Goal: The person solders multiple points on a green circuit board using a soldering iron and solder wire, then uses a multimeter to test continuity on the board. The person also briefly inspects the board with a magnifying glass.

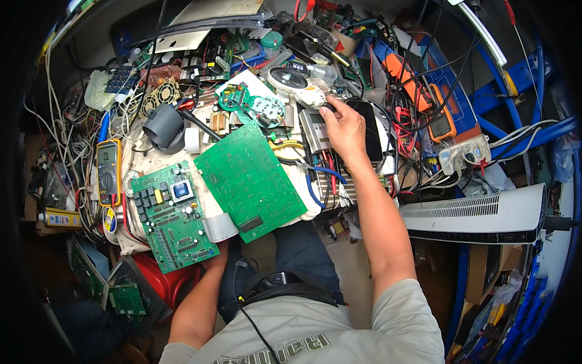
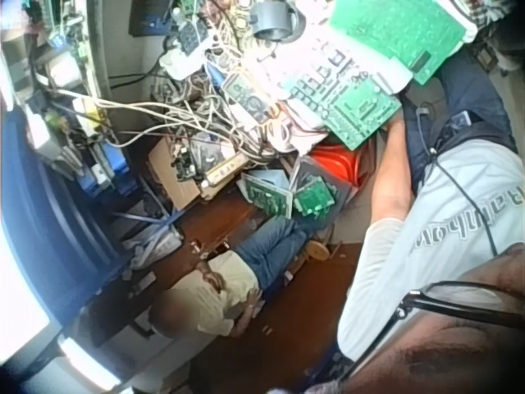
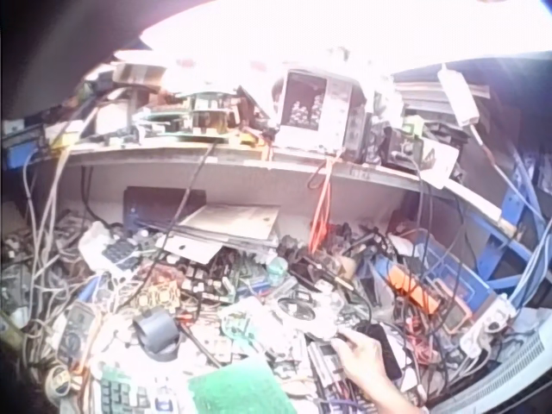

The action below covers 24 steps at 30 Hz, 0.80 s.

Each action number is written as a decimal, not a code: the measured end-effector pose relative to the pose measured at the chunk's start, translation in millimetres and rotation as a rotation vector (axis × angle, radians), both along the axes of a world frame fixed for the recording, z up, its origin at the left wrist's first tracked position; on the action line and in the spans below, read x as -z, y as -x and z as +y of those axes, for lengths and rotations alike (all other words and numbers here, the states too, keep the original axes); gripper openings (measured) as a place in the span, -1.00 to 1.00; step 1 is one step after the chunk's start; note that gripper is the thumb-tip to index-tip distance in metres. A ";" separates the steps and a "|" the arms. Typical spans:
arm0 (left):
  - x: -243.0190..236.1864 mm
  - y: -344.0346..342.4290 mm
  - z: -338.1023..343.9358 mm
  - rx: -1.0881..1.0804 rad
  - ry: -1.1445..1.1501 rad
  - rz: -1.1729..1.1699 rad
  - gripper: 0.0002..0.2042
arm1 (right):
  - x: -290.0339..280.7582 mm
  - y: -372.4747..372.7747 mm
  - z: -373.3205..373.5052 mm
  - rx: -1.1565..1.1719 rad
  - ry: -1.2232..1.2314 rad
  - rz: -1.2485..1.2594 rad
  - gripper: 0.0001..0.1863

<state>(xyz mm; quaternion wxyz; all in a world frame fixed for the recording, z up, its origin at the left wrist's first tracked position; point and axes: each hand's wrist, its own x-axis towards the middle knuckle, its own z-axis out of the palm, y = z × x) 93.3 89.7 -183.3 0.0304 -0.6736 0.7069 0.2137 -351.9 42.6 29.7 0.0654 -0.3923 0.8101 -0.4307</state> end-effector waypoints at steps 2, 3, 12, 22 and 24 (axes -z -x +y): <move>1.3 -0.8 -0.9 0.015 -0.017 0.011 -0.17 | -1.1 -1.4 1.2 -0.021 -0.017 0.045 -0.55; 2.0 -1.4 -1.4 0.014 0.001 0.039 -0.17 | -2.5 -1.3 2.9 -0.036 -0.036 0.092 -0.55; 11.5 -2.2 -1.6 0.058 0.029 0.022 -0.22 | -19.9 8.9 26.5 -0.196 -0.145 0.353 -0.62; 8.6 2.0 -0.4 0.056 -0.020 -0.015 -0.18 | -25.4 -105.9 74.6 -0.418 -0.321 0.163 -0.59; 8.2 1.8 -0.6 0.059 -0.011 -0.009 -0.19 | -26.1 -119.1 77.2 -0.440 -0.209 0.166 -0.56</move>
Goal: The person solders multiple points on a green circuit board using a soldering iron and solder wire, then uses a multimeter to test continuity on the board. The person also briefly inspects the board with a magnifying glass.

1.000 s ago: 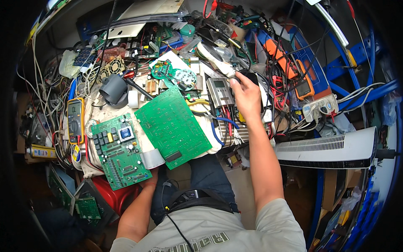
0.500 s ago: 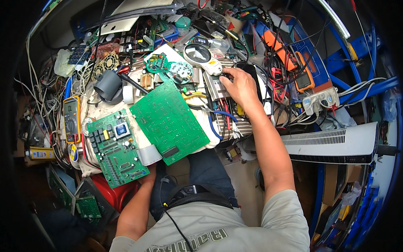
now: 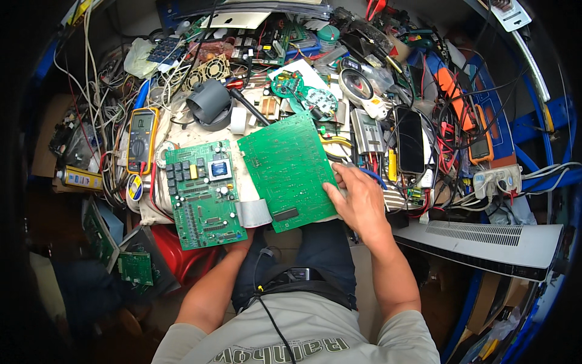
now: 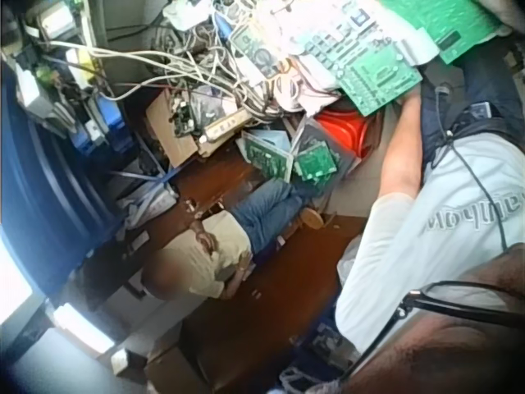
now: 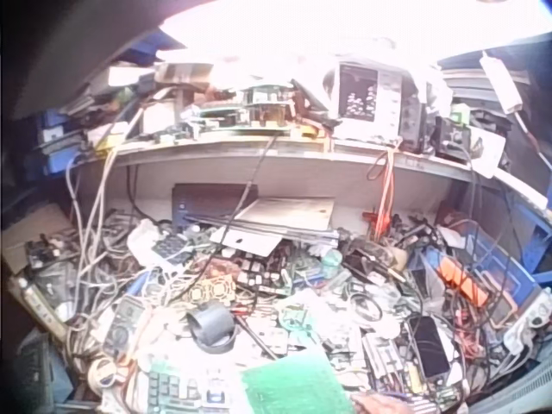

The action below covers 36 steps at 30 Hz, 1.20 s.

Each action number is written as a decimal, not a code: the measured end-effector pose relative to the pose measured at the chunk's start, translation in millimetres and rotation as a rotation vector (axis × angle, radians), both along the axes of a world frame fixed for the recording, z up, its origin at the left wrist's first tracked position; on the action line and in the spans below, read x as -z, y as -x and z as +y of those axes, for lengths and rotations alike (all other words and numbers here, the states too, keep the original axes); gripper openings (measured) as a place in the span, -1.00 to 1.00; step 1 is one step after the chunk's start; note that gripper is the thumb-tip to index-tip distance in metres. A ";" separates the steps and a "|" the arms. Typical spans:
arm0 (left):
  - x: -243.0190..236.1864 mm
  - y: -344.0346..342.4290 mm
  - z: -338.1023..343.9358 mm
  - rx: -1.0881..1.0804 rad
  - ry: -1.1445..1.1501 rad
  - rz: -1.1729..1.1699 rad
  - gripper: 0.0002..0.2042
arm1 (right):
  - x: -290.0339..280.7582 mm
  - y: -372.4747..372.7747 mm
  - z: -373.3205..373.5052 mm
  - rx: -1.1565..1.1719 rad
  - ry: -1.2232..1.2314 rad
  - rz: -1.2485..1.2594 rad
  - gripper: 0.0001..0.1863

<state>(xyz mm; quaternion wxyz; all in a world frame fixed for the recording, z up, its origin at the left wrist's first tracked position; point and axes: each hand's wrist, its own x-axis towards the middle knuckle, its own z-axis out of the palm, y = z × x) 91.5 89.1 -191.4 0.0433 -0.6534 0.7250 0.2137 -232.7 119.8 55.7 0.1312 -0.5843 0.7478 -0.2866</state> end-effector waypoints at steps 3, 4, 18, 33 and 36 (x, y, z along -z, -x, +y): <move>0.7 -0.4 -1.0 0.003 0.008 0.004 -0.21 | -14.1 -21.4 6.2 0.010 0.053 -0.239 -0.55; 1.1 -0.2 -1.4 0.003 0.013 0.004 -0.21 | -21.9 -30.2 9.2 0.027 0.059 -0.305 -0.54; 0.7 0.1 1.3 0.023 0.046 0.001 -0.30 | -49.7 -135.5 13.2 -0.292 0.242 -0.322 -0.27; 5.4 -7.1 3.6 0.043 0.075 -0.011 -0.38 | -37.7 -118.4 44.1 -0.271 0.329 -0.369 -0.40; 8.6 -7.5 2.4 0.048 0.095 -0.001 -0.40 | -27.5 -97.2 50.5 -0.199 0.378 -0.300 -0.42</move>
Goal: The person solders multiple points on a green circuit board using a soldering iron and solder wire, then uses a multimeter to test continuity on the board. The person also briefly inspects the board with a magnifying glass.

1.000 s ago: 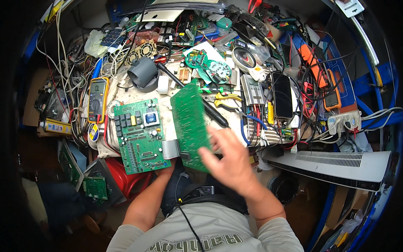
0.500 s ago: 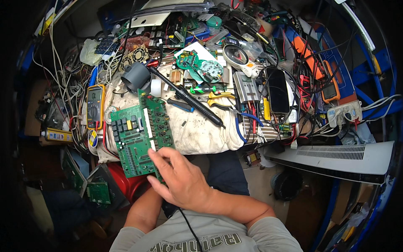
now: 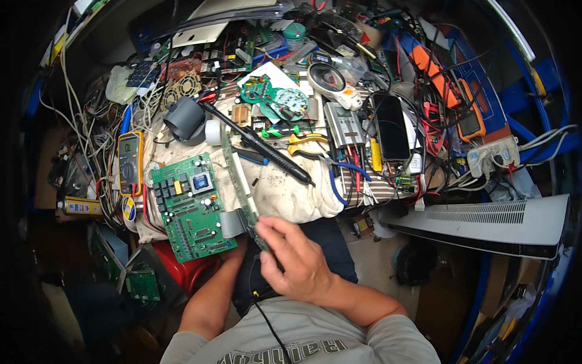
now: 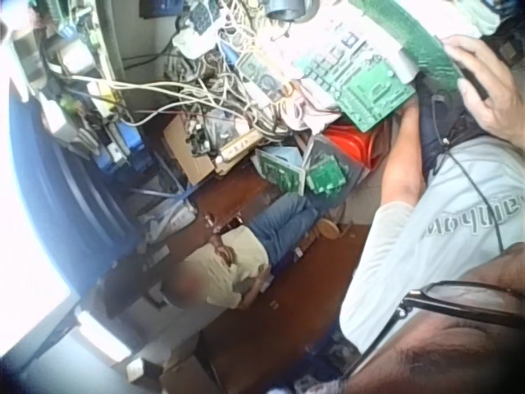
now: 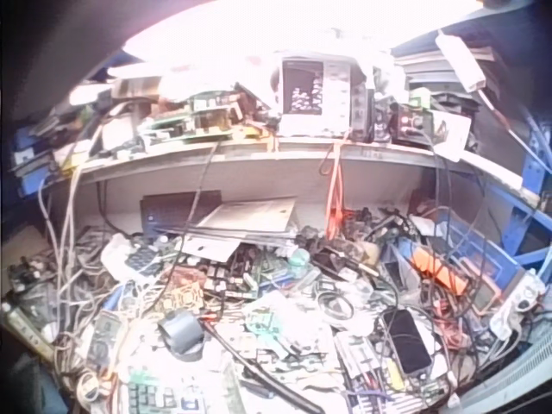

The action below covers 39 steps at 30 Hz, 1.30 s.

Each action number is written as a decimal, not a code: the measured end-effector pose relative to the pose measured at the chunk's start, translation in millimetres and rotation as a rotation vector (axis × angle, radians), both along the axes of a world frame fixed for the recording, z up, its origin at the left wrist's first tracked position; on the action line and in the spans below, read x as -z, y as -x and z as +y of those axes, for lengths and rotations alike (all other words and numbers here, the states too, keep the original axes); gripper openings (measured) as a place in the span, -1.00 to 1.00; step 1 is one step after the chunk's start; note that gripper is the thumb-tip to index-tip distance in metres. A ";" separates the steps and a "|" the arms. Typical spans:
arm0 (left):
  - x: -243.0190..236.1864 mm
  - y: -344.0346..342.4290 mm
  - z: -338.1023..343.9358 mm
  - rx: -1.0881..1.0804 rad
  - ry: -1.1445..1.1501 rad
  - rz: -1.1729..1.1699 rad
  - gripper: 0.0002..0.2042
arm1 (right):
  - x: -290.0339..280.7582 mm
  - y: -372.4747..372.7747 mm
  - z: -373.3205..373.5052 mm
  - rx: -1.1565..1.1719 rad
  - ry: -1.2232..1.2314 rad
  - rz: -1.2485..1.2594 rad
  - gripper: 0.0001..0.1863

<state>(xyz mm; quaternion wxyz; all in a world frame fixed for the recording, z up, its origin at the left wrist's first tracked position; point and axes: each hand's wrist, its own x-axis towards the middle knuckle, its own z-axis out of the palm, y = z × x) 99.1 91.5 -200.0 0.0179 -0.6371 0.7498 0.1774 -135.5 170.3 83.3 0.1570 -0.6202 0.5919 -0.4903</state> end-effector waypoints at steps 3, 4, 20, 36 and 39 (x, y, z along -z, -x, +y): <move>5.3 -1.4 -0.7 0.017 0.045 0.022 -0.41 | 17.2 21.9 3.1 0.119 -0.015 0.003 -0.47; 7.4 -2.2 -1.3 0.018 0.061 0.020 -0.42 | 23.7 28.3 3.4 0.162 -0.030 0.016 -0.48; -11.7 5.7 -6.0 0.034 0.127 0.016 -0.53 | 46.5 82.5 14.0 0.385 -0.145 0.234 -0.66; -7.1 1.8 -4.9 -0.042 0.055 0.053 -0.33 | 43.6 270.6 -4.4 0.664 -0.275 0.252 -0.41; -9.2 1.5 -4.7 -0.050 0.014 0.055 -0.28 | 37.6 274.7 -3.2 0.665 -0.343 0.085 -0.40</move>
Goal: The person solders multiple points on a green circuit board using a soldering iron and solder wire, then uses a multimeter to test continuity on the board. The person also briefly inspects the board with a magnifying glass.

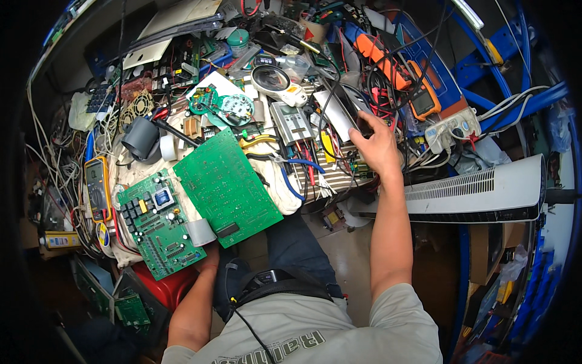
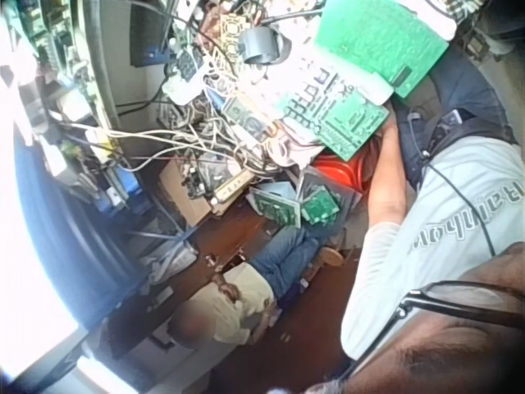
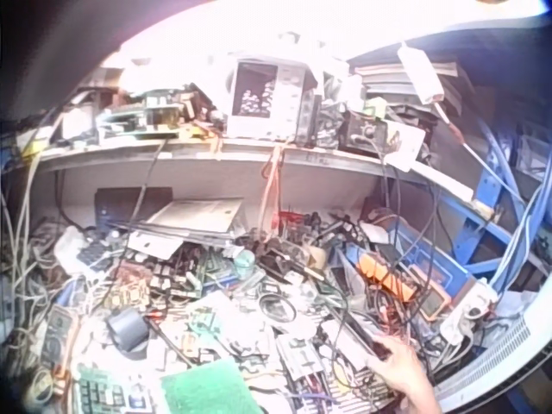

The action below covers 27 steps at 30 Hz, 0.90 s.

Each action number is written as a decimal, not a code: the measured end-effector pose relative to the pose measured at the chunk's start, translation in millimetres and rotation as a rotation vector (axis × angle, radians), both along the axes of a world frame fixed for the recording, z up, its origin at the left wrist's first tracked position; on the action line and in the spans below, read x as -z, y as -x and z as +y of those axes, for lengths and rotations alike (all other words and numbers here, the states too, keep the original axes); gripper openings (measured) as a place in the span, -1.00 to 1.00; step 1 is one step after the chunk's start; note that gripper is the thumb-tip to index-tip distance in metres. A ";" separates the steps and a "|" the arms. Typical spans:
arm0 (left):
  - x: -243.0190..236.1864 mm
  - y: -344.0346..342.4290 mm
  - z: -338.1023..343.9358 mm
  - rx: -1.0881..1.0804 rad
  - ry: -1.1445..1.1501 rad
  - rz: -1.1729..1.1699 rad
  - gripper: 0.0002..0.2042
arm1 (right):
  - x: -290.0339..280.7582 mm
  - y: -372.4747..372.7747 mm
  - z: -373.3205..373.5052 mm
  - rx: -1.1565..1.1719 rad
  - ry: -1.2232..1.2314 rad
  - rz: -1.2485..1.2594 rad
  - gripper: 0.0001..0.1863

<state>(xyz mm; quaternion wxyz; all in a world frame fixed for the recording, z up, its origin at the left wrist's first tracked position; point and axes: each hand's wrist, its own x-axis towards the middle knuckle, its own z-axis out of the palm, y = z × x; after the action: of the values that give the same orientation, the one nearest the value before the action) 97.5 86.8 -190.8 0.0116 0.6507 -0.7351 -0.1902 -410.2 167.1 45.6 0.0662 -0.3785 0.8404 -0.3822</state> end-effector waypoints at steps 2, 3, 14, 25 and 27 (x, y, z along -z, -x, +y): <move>-1.2 -1.0 0.6 -0.023 -0.038 0.001 -0.24 | -1.6 -7.5 -1.3 0.012 -0.103 0.109 -0.36; -1.4 -1.8 1.3 -0.041 -0.054 0.007 -0.23 | -1.8 -15.1 -2.0 0.012 -0.185 0.252 -0.35; 1.7 -1.3 -0.9 -0.027 -0.105 -0.035 -0.19 | 6.7 -104.2 -83.3 -0.176 -0.390 0.404 -0.17; -0.9 -2.6 2.4 -0.047 -0.170 -0.042 -0.11 | -21.6 -37.2 -69.6 -0.200 -0.248 -0.337 -0.38; 2.8 -3.4 2.0 -0.046 -0.179 -0.016 -0.11 | -22.1 -36.1 -64.4 -0.218 -0.197 -0.304 -0.38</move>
<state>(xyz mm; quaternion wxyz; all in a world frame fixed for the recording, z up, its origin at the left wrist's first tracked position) 100.9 88.8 -193.6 -0.0479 0.6672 -0.7002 -0.2496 -374.1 102.7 67.7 0.2698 -0.3968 0.8082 -0.3415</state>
